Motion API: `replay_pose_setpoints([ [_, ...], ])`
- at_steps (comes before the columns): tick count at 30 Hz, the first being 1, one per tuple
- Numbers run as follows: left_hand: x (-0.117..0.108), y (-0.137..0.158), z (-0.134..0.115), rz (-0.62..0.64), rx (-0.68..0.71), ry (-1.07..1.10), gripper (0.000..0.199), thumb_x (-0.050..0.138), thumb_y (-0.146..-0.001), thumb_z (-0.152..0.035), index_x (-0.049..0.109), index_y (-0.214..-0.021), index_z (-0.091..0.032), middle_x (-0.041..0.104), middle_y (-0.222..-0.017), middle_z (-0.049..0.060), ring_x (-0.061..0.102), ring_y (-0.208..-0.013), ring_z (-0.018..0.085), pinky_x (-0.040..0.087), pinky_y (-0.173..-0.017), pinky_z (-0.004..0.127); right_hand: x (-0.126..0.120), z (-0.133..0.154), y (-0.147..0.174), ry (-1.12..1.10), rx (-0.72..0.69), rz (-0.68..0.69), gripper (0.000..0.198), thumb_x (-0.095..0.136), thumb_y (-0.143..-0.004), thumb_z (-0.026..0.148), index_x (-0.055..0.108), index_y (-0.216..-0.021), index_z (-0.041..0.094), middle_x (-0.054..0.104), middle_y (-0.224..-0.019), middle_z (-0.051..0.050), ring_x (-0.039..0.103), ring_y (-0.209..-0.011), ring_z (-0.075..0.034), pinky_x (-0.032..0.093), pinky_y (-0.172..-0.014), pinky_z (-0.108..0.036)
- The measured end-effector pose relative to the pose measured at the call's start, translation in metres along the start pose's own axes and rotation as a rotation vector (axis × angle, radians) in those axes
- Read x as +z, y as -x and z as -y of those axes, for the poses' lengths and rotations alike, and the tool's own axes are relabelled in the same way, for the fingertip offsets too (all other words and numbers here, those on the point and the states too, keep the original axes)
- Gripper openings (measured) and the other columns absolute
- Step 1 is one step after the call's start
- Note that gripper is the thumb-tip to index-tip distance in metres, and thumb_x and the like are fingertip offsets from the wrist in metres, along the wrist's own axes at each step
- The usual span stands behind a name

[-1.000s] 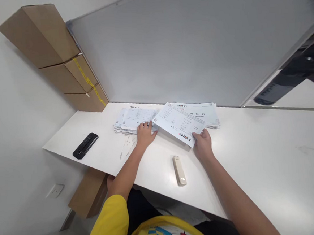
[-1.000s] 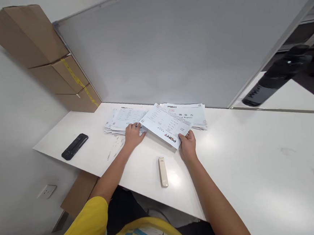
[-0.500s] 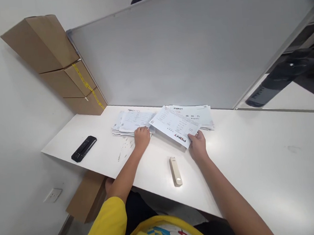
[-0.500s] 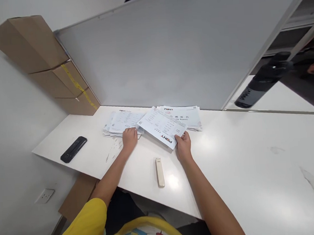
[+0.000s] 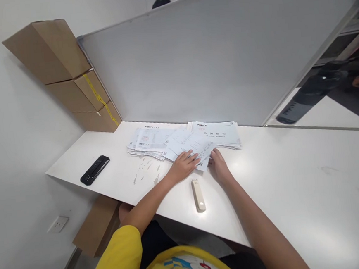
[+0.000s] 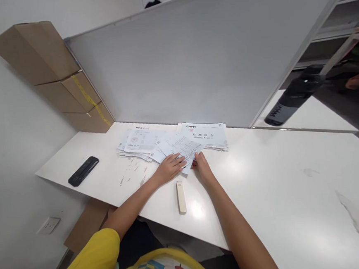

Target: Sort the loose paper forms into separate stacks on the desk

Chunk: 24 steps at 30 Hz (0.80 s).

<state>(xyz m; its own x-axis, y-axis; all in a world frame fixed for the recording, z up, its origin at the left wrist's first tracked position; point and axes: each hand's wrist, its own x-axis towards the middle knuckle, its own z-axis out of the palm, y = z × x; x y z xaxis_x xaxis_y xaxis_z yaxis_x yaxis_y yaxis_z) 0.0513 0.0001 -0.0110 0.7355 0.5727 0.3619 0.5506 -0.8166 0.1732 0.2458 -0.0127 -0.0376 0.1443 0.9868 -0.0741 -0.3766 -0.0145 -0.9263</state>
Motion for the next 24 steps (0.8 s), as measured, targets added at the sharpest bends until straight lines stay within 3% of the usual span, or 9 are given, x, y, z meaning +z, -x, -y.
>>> replay_pose_setpoints([
  [4, -0.007, -0.001, -0.002, 0.027, 0.118, 0.058, 0.036, 0.047, -0.102, -0.032, 0.061, -0.135, -0.027, 0.066, -0.137, 0.007, 0.055, -0.135, 0.023, 0.046, -0.113, 0.044, 0.002, -0.002, 0.002, 0.159, -0.019, 0.049, 0.045, 0.080, -0.067, 0.051, 0.068, -0.101, 0.024, 0.074, -0.096, -0.006, 0.066, -0.077, -0.023, 0.054, -0.068, -0.037],
  [7, -0.009, 0.003, -0.001, -0.043, 0.130, 0.081, 0.037, 0.046, -0.103, -0.036, 0.060, -0.136, -0.030, 0.065, -0.138, 0.007, 0.055, -0.135, 0.022, 0.045, -0.113, 0.043, -0.003, -0.005, -0.001, 0.177, -0.083, 0.014, 0.042, 0.080, -0.065, 0.046, 0.070, -0.098, 0.021, 0.075, -0.098, -0.007, 0.066, -0.087, -0.025, 0.053, -0.080, -0.042],
  [10, -0.009, 0.012, 0.006, -0.235, -0.064, 0.038, 0.047, 0.047, -0.100, -0.047, 0.050, -0.144, -0.029, 0.057, -0.146, 0.012, 0.046, -0.143, 0.027, 0.037, -0.118, 0.050, -0.015, 0.002, -0.004, 0.146, -0.153, -0.049, 0.039, 0.077, -0.069, 0.043, 0.070, -0.102, 0.022, 0.074, -0.108, -0.006, 0.064, -0.105, -0.026, 0.049, -0.096, -0.045],
  [13, -0.006, 0.020, 0.018, -0.471, -0.388, 0.021, 0.082, 0.053, -0.093, -0.062, 0.023, -0.157, -0.021, 0.039, -0.157, 0.023, 0.031, -0.151, 0.035, 0.031, -0.120, 0.057, -0.026, 0.018, -0.002, 0.102, -0.250, -0.147, 0.033, 0.074, -0.071, 0.037, 0.070, -0.100, 0.022, 0.074, -0.107, -0.004, 0.063, -0.108, -0.025, 0.047, -0.099, -0.045],
  [15, -0.004, 0.025, 0.025, -0.521, -0.496, 0.109, 0.100, 0.055, -0.089, -0.067, 0.001, -0.159, -0.019, 0.030, -0.159, 0.027, 0.032, -0.150, 0.036, 0.036, -0.116, 0.056, -0.029, 0.029, 0.001, 0.074, -0.306, -0.211, 0.029, 0.074, -0.069, 0.035, 0.070, -0.095, 0.022, 0.074, -0.102, -0.004, 0.064, -0.103, -0.025, 0.048, -0.096, -0.045],
  [17, -0.003, 0.027, 0.029, -0.469, -0.500, 0.255, 0.101, 0.054, -0.091, -0.066, -0.007, -0.158, -0.020, 0.036, -0.154, 0.026, 0.044, -0.142, 0.033, 0.044, -0.109, 0.050, -0.028, 0.039, 0.005, 0.068, -0.322, -0.234, 0.027, 0.073, -0.067, 0.034, 0.069, -0.091, 0.022, 0.073, -0.097, -0.003, 0.064, -0.098, -0.025, 0.050, -0.092, -0.044],
  [20, -0.003, 0.029, 0.030, -0.371, -0.524, 0.420, 0.085, 0.054, -0.093, -0.061, 0.011, -0.154, -0.021, 0.055, -0.137, 0.020, 0.061, -0.124, 0.028, 0.051, -0.100, 0.043, -0.021, 0.047, 0.010, 0.093, -0.290, -0.192, 0.030, 0.073, -0.062, 0.030, 0.068, -0.091, 0.024, 0.073, -0.094, -0.002, 0.064, -0.093, -0.025, 0.052, -0.085, -0.042],
  [24, -0.003, 0.031, 0.034, -0.386, -0.602, 0.527, 0.068, 0.058, -0.091, -0.061, 0.032, -0.140, -0.021, 0.065, -0.125, 0.015, 0.068, -0.109, 0.025, 0.055, -0.090, 0.038, -0.015, 0.047, 0.013, 0.112, -0.254, -0.134, 0.035, 0.070, -0.061, 0.025, 0.068, -0.096, 0.026, 0.073, -0.098, -0.002, 0.064, -0.096, -0.024, 0.052, -0.083, -0.038],
])
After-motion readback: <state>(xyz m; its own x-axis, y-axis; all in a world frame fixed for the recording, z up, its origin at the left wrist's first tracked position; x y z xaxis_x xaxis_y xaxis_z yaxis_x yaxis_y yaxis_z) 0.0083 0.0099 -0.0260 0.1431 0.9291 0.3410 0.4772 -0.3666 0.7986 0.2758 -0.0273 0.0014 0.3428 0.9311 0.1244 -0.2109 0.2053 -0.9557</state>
